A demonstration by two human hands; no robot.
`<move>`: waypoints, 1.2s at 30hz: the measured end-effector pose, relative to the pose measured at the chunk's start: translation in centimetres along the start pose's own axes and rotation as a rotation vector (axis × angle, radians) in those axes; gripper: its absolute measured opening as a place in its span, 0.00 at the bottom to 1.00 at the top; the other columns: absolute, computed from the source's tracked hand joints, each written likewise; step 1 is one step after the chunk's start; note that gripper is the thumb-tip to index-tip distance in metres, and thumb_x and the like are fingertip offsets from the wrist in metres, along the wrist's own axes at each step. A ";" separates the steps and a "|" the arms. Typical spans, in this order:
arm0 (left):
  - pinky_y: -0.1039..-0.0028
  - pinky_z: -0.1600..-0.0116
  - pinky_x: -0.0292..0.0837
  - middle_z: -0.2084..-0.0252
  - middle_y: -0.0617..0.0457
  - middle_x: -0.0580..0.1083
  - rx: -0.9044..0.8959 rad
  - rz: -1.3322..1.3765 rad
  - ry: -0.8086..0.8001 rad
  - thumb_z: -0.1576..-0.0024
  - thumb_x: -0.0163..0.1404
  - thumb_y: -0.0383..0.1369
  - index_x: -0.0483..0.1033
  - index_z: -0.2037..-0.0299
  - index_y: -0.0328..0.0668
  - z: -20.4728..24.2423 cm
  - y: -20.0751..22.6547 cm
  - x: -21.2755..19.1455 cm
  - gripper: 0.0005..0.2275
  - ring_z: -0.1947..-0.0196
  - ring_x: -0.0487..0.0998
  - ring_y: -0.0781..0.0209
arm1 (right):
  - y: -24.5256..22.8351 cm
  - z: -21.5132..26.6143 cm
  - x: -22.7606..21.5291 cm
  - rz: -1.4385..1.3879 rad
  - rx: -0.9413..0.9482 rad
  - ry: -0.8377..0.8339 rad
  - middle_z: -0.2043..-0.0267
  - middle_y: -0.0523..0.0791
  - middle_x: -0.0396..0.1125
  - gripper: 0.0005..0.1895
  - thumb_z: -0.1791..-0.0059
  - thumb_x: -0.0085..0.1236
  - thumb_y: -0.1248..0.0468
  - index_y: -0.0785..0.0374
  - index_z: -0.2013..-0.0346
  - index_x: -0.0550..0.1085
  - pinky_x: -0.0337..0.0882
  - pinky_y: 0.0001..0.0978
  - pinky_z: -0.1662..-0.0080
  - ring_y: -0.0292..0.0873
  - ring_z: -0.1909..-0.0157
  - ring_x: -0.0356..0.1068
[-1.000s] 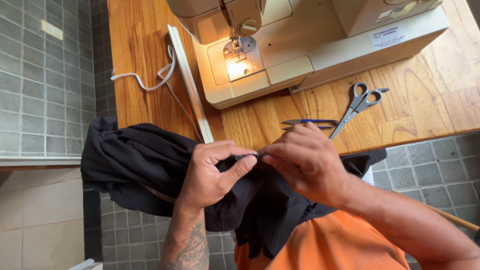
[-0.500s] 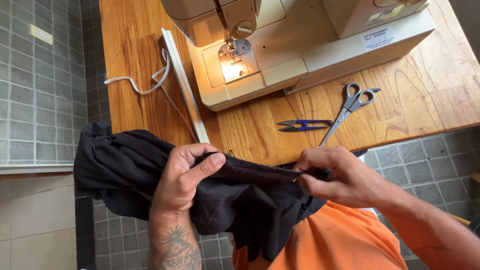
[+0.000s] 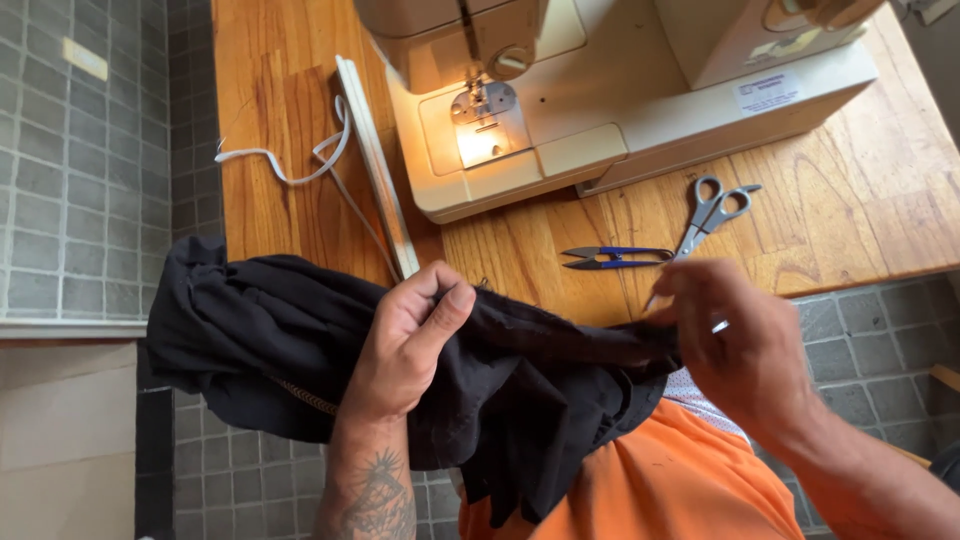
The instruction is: Trimming excess threads from a black garment using thread snips at a sewing workstation.
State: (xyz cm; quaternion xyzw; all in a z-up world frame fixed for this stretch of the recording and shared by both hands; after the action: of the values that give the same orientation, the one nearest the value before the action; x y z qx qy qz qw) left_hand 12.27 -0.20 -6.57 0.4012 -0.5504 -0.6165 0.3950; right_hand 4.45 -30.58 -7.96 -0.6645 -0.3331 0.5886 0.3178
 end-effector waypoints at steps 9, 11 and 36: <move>0.79 0.60 0.66 0.67 0.65 0.70 0.049 0.003 -0.065 0.27 0.57 0.39 0.77 0.61 0.46 -2.4 -0.1 2.3 0.11 0.66 0.68 0.74 | -3.2 -6.5 4.3 -0.234 -0.129 -0.163 0.62 0.37 0.84 0.07 0.46 0.75 0.56 0.54 0.61 0.87 0.70 0.27 0.56 0.31 0.62 0.75; 0.82 0.61 0.58 0.75 0.64 0.65 0.086 0.152 -0.124 0.26 0.58 0.34 0.80 0.64 0.40 -2.7 -0.6 2.0 0.13 0.67 0.62 0.76 | 0.2 -6.8 4.8 -0.740 0.189 -0.002 0.67 0.45 0.81 0.02 0.44 0.73 0.69 0.65 0.59 0.87 0.81 0.30 0.52 0.34 0.61 0.78; 0.81 0.61 0.59 0.76 0.66 0.63 0.103 0.161 -0.252 0.23 0.55 0.37 0.80 0.66 0.43 -3.5 -3.4 1.6 0.16 0.68 0.60 0.75 | -3.9 -8.0 6.8 -0.626 0.021 -0.072 0.69 0.46 0.74 0.03 0.45 0.76 0.71 0.69 0.59 0.88 0.74 0.29 0.56 0.34 0.64 0.69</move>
State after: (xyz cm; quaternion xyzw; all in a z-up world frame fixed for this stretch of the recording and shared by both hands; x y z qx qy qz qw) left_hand 14.80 -2.63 -10.34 0.2948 -0.6569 -0.5994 0.3498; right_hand 12.70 -22.99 -7.80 -0.5054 -0.5263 0.4887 0.4783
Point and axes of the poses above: each hand's wrist, its own z-axis away from the middle knuckle, its own x-axis out of the palm, y = z × x, the point moved 6 cm from there along -z, towards the middle knuckle
